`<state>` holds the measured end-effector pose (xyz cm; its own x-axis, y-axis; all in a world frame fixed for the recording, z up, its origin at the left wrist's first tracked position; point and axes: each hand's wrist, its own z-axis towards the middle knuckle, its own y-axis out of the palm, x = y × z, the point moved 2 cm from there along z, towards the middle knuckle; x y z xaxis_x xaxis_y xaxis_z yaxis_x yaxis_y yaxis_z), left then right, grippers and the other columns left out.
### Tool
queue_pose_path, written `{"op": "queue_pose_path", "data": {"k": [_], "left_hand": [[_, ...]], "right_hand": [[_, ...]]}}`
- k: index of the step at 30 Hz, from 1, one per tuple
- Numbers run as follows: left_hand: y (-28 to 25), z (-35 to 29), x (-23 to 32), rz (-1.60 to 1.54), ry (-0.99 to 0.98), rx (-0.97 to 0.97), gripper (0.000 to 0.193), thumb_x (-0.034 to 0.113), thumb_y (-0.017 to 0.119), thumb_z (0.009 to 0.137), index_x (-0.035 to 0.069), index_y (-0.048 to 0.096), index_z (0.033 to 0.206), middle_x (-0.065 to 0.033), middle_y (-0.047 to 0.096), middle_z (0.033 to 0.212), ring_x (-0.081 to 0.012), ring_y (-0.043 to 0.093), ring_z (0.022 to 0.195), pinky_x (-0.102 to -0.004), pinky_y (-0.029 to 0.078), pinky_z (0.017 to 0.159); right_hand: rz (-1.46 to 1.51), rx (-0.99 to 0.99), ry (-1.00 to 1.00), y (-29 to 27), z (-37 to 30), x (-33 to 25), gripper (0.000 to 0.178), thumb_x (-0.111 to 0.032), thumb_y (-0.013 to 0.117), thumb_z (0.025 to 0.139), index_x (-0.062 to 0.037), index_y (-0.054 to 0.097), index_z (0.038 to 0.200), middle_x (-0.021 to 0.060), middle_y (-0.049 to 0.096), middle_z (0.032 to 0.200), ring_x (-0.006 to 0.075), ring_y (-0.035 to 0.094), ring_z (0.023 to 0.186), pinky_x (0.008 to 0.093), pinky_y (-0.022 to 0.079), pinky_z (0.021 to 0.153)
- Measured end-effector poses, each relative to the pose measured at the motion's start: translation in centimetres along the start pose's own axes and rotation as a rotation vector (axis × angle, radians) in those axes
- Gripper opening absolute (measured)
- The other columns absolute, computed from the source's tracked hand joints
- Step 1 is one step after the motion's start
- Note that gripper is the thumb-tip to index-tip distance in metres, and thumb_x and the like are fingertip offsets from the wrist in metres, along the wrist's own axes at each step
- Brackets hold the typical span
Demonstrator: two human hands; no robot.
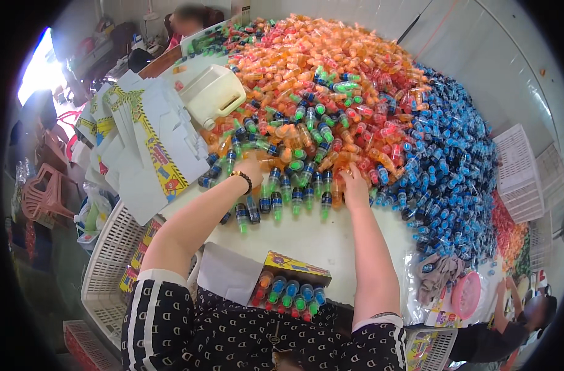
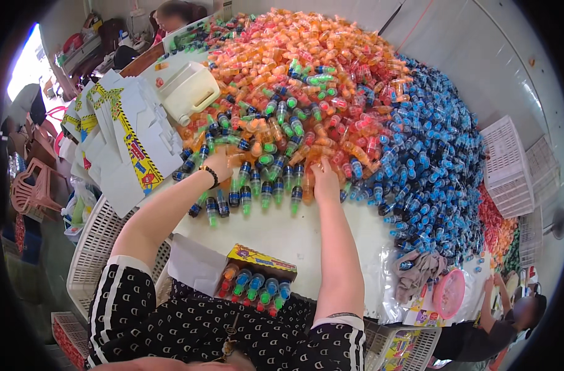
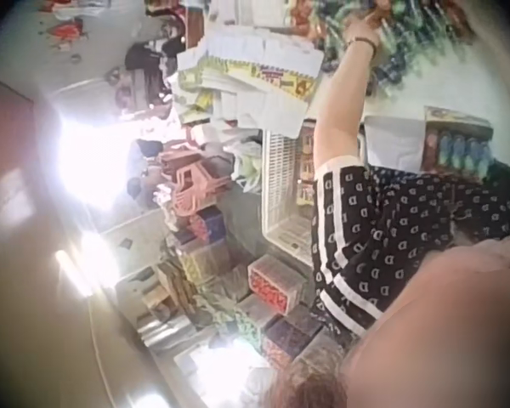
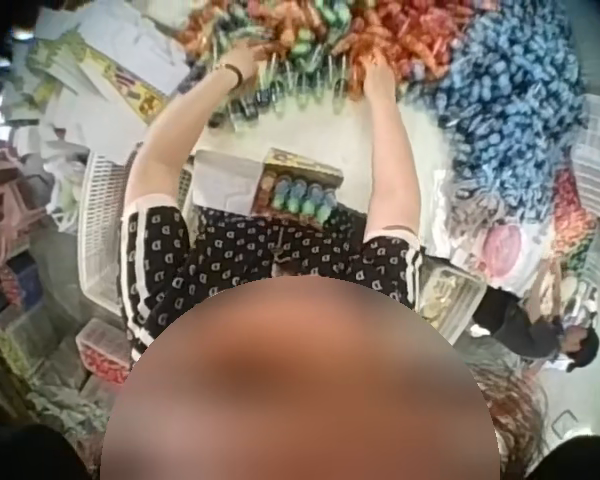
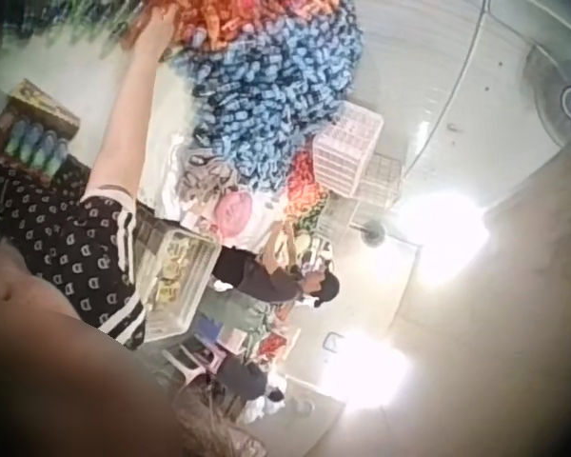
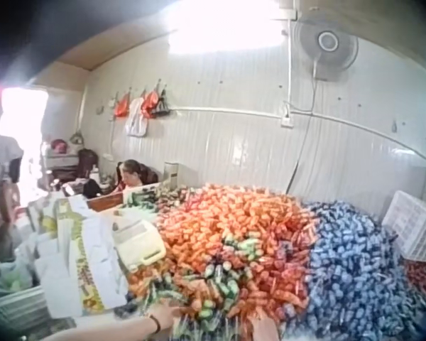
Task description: Sorting and packaging small colorful containers into boxes and then into plastic bags.
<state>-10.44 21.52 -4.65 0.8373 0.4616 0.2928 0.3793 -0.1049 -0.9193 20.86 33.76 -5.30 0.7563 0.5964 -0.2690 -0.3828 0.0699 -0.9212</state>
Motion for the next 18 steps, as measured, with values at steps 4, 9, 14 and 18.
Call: {"op": "queue_pose_path", "data": {"k": [4,9,14,18], "left_hand": [[0.7,0.4,-0.4,-0.306,-0.043,0.184,0.048,0.025,0.064,0.083,-0.004,0.050,0.118,-0.0204,0.067,0.094,-0.0326,0.067,0.086,-0.0383,0.054,0.074],[-1.8,-1.1,0.2,-0.781,-0.021,0.064,0.040,0.029,0.068,0.081,-0.002,0.058,0.106,-0.0159,0.065,0.089,-0.0245,0.064,0.079,-0.0358,0.051,0.068],[-1.5,0.3,0.3,-1.174,-0.207,0.114,0.037,0.031,0.068,0.080,0.000,0.057,0.097,-0.0098,0.063,0.086,-0.0172,0.059,0.071,-0.0317,0.048,0.064],[-1.3,-0.2,1.2,-0.332,0.037,0.195,0.036,0.027,0.064,0.083,0.000,0.060,0.108,-0.0158,0.066,0.098,-0.0273,0.066,0.089,-0.0371,0.052,0.077]], "right_hand": [[0.288,0.370,0.023,-1.8,-0.1,0.4,0.027,-0.012,0.058,0.089,-0.0046,0.060,0.115,0.0170,0.058,0.122,0.0308,0.060,0.106,0.0368,0.049,0.090],[1.395,0.612,0.599,-4.1,-1.0,2.8,0.015,-0.019,0.061,0.088,-0.0067,0.061,0.095,0.0028,0.063,0.092,0.0113,0.058,0.083,0.0282,0.047,0.072],[1.796,0.371,0.674,-4.3,-1.1,2.4,0.017,-0.021,0.061,0.085,-0.0074,0.061,0.096,0.0021,0.064,0.087,0.0159,0.061,0.083,0.0330,0.049,0.070],[0.341,0.108,0.353,-2.6,-0.7,-1.0,0.029,-0.026,0.062,0.081,-0.0031,0.061,0.100,0.0169,0.067,0.085,0.0303,0.067,0.085,0.0409,0.051,0.076]]}}
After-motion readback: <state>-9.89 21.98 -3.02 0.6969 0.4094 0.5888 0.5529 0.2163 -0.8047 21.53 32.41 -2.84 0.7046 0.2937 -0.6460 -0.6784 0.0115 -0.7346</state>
